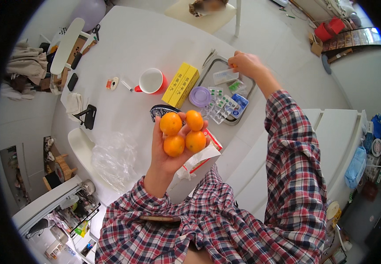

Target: The person organizes items on a table, including placing small oranges into a tray and moving a yellow box. They then walk to the kitchen sink, fill a plastic tumbler with water, and scrub the inside of the tumbler with a brush before rinsing it.

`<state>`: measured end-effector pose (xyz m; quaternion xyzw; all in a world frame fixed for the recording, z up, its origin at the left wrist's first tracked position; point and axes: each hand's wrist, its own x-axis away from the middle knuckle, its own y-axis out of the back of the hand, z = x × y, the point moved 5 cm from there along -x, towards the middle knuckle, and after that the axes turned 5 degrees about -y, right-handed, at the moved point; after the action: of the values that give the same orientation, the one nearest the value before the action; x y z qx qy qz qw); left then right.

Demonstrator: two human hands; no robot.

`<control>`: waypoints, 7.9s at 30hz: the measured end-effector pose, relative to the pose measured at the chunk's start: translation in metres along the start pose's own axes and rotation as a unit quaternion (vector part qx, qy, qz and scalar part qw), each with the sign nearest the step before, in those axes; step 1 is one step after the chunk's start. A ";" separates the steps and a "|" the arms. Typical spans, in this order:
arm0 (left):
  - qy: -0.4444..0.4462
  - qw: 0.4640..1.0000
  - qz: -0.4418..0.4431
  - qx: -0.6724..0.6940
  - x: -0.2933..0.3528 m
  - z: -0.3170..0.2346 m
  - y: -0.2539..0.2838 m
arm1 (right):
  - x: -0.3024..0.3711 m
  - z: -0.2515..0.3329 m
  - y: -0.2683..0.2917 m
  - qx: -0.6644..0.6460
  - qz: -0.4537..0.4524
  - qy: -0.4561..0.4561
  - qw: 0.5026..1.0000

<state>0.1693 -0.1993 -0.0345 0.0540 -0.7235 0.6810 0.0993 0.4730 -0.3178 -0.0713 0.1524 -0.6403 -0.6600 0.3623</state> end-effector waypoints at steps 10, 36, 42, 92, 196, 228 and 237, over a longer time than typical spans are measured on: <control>0.026 1.000 0.006 0.015 -0.042 0.007 -0.014 | -0.037 -0.017 -0.029 -0.054 0.031 -0.148 0.987; -0.013 0.999 -0.012 0.029 -0.047 0.003 -0.004 | 0.001 0.064 -0.071 -0.244 -0.240 -0.140 0.929; -0.012 0.999 -0.017 0.030 -0.049 0.004 -0.002 | -0.003 0.073 -0.084 -0.266 -0.266 -0.184 0.908; -0.419 0.268 -0.122 -0.859 -0.067 -0.041 0.017 | 0.031 0.058 -0.083 -0.261 -0.341 -0.376 0.821; -0.256 0.268 -0.166 -0.914 -0.092 -0.070 0.058 | 0.111 0.010 -0.066 -0.270 -0.338 -0.181 0.883; -0.490 0.360 -0.236 -0.758 0.147 -0.127 -0.009 | 0.078 0.244 -0.097 -0.108 -0.108 0.045 0.987; -0.462 0.414 -0.234 -0.748 0.168 -0.121 -0.004 | 0.167 0.152 -0.029 -0.323 -0.364 -0.138 0.863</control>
<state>0.0148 -0.0699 0.0125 0.4319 -0.8425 -0.3078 -0.0940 0.2483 -0.3207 -0.0351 0.1563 -0.3335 -0.9291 0.0339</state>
